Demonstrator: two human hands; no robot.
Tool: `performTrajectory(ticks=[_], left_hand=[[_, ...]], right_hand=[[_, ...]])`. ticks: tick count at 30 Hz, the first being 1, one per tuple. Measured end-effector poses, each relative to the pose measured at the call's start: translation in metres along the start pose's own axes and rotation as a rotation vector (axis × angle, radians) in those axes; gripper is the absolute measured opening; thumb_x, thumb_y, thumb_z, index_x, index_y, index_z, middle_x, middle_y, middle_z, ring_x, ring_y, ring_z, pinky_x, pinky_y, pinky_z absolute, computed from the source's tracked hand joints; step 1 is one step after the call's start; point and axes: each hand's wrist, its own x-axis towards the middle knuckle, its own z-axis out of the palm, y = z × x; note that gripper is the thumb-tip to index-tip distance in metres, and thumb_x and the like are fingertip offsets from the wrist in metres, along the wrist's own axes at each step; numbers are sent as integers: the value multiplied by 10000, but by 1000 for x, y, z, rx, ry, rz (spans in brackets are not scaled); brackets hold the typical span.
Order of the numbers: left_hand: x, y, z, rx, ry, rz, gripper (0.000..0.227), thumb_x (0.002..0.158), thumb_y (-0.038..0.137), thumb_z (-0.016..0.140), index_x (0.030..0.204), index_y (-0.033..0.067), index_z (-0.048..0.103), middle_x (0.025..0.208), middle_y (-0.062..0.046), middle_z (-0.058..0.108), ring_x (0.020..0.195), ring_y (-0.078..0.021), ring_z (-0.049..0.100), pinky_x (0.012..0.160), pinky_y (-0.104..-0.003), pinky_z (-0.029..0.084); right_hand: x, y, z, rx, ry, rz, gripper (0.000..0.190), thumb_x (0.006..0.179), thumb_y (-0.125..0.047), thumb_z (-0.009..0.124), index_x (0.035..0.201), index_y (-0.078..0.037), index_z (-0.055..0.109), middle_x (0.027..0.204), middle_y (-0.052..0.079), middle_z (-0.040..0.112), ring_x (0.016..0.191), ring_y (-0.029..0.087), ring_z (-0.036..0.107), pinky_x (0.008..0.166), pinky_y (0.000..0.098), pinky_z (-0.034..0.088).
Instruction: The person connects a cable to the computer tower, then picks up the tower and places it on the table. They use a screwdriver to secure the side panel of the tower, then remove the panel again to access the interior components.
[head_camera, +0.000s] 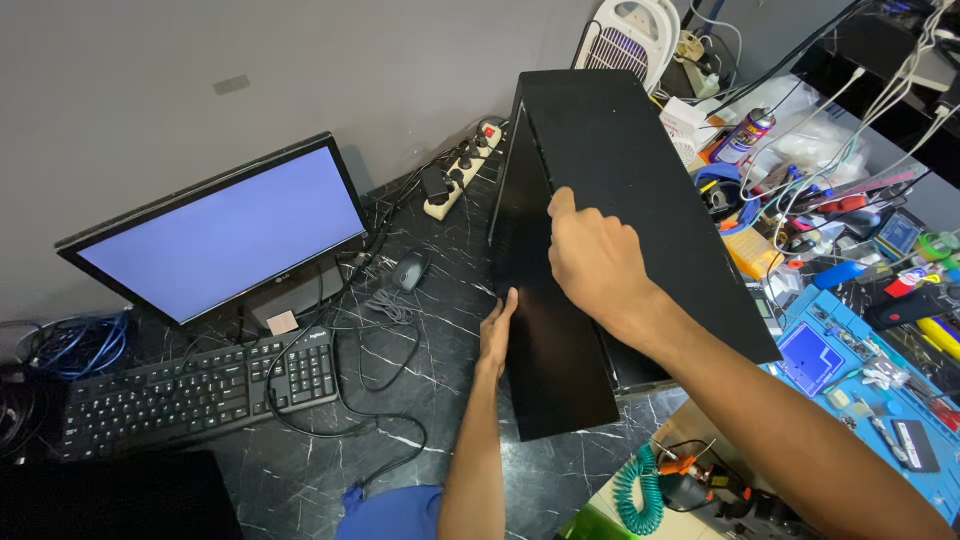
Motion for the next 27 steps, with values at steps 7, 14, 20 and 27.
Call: performTrajectory(ticks=[7, 14, 20, 27], left_hand=[[7, 0, 2, 30, 10, 36, 1188, 928, 1006, 659, 1750, 157, 535, 1820, -208, 485, 1723, -404, 371, 1414, -527, 317], [16, -1, -4, 24, 6, 17, 1151, 920, 964, 721, 1743, 177, 552, 1823, -234, 471, 1703, -432, 403, 1347, -555, 440], [25, -10, -10, 69, -16, 8, 1126, 914, 984, 724, 1719, 210, 582, 1791, -193, 524, 1652, -445, 475, 1246, -592, 549], [38, -11, -10, 17, -64, -38, 1163, 955, 913, 735, 1752, 98, 505, 1825, -249, 457, 1691, -515, 388, 1276, -729, 454]], right_hand=[[32, 24, -5, 132, 57, 48, 1030, 829, -325, 953, 1673, 7, 465, 1515, 315, 552, 1455, 519, 486, 1139, 734, 405], [63, 42, 1, 366, -29, 43, 1323, 791, -414, 964, 1790, 91, 259, 1893, 371, 164, 1773, 525, -27, 1333, 810, -134], [71, 44, 10, 307, -38, 9, 1196, 869, -418, 887, 1788, 57, 285, 1906, 302, 198, 1789, 466, 70, 1360, 793, -79], [89, 54, 26, 325, -18, -8, 1174, 845, -422, 907, 1731, 66, 311, 1842, 336, 257, 1761, 515, 106, 1341, 822, -77]])
